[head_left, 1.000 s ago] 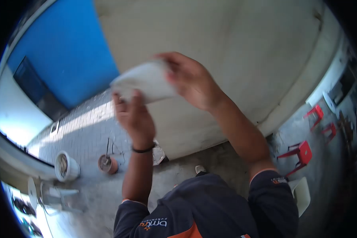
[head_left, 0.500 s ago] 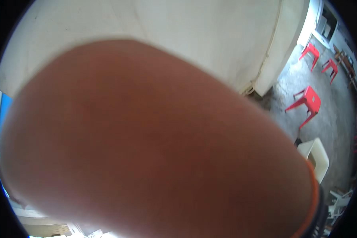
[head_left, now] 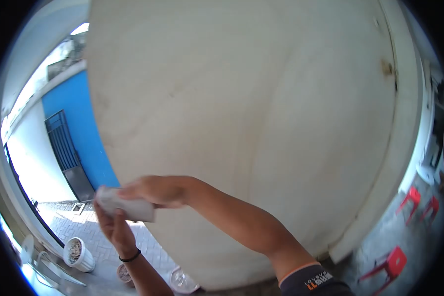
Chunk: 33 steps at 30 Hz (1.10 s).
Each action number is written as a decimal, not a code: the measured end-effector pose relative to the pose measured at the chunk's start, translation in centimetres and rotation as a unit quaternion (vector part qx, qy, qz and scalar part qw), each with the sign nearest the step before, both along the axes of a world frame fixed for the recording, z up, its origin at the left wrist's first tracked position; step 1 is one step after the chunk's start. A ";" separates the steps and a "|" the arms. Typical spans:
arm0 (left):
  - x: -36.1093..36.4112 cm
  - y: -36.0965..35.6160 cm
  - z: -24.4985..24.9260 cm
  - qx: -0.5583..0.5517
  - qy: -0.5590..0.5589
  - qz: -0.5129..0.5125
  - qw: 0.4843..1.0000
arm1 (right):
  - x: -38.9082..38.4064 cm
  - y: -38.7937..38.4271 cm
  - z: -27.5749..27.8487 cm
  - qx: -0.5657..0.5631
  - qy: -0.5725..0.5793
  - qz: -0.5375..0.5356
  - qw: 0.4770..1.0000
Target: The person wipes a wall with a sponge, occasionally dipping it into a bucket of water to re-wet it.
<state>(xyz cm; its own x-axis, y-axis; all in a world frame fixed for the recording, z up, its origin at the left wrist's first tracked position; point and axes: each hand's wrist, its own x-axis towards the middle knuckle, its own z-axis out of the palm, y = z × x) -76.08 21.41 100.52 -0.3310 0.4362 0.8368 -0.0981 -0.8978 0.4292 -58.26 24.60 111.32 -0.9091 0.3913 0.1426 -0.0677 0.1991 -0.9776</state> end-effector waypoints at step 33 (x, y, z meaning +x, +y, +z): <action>-4.4 16.9 -13.2 -0.252 -0.088 -0.007 0.964 | 13.6 10.0 36.4 0.644 0.127 -0.743 0.130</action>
